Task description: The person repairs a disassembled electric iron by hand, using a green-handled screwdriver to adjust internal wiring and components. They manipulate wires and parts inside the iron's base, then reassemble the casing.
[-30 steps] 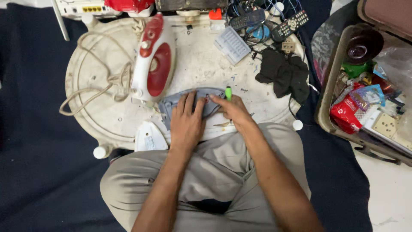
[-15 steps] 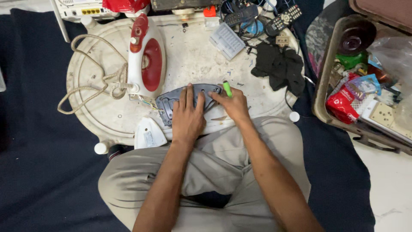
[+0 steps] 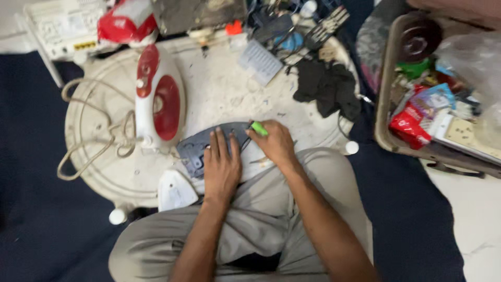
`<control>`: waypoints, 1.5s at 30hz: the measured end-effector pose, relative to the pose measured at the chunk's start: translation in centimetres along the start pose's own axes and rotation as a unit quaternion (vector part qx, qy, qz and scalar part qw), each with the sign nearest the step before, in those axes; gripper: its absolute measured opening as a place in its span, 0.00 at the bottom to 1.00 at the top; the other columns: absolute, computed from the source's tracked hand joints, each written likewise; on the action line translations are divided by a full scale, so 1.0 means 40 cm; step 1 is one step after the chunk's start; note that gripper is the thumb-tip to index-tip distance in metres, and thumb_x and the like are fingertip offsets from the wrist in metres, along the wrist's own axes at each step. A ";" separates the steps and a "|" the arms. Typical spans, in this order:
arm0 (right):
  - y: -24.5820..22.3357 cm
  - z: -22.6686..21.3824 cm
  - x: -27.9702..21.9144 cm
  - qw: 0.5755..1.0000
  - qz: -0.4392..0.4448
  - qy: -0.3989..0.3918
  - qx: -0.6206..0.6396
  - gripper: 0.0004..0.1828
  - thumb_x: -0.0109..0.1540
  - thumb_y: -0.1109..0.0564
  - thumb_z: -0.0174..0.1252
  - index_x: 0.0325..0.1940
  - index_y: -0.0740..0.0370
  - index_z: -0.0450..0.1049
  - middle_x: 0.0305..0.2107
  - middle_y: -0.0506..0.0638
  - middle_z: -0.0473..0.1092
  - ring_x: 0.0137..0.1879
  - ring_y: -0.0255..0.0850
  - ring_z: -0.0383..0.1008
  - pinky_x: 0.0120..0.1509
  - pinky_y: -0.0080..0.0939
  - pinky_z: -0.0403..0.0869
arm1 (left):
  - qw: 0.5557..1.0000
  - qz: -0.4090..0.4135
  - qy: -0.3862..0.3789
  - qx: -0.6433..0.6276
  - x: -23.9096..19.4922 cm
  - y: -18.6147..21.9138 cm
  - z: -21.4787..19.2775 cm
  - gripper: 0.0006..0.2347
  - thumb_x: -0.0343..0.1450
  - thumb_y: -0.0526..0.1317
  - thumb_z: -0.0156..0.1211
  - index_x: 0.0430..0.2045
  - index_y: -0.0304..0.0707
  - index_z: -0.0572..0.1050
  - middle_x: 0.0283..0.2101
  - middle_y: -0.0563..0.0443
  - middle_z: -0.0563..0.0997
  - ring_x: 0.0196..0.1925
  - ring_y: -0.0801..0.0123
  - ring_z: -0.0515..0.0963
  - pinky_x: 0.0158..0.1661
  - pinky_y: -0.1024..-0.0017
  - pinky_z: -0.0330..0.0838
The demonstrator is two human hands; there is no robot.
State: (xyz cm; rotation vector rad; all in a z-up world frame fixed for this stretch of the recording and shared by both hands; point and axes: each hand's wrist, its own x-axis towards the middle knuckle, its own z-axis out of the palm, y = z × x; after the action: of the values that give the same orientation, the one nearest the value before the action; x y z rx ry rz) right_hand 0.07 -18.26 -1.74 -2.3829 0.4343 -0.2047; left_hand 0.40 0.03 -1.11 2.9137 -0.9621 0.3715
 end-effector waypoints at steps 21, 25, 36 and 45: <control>0.195 -0.176 0.040 0.966 0.176 -0.027 0.189 0.10 0.65 0.54 0.61 0.45 0.62 0.81 0.30 0.45 0.77 0.35 0.31 0.72 0.42 0.33 0.71 | 0.883 -0.057 -0.160 -0.437 0.133 0.246 0.035 0.09 0.67 0.43 0.65 0.37 0.41 0.80 0.39 0.42 0.81 0.39 0.46 0.82 0.41 0.55 0.76; 0.208 -0.145 0.050 0.940 0.206 -0.050 0.267 0.11 0.65 0.53 0.61 0.43 0.64 0.79 0.29 0.46 0.77 0.36 0.30 0.76 0.43 0.33 0.76 | 0.907 -0.049 -0.122 -0.401 0.145 0.282 0.074 0.08 0.65 0.41 0.63 0.33 0.39 0.78 0.37 0.41 0.80 0.38 0.45 0.82 0.38 0.53 0.76; 0.123 -0.130 0.007 0.964 0.203 0.035 0.168 0.10 0.63 0.57 0.58 0.44 0.63 0.81 0.34 0.51 0.80 0.40 0.36 0.78 0.47 0.36 0.75 | 0.951 0.046 -0.063 -0.300 0.122 0.294 0.152 0.06 0.69 0.35 0.55 0.34 0.35 0.78 0.35 0.41 0.79 0.39 0.51 0.81 0.38 0.59 0.78; 0.122 -0.124 0.010 0.948 0.136 0.117 0.262 0.11 0.68 0.58 0.53 0.46 0.66 0.77 0.38 0.49 0.79 0.48 0.36 0.82 0.50 0.36 0.78 | 0.967 0.136 -0.011 -0.214 0.111 0.333 0.181 0.07 0.65 0.37 0.57 0.28 0.34 0.80 0.37 0.42 0.79 0.42 0.55 0.80 0.40 0.63 0.78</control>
State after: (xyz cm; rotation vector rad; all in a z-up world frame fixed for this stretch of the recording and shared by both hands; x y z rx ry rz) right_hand -2.08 -24.88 -1.29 -1.7618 0.7151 -0.4216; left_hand -2.50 -14.16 -7.41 2.4106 -1.2683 0.1195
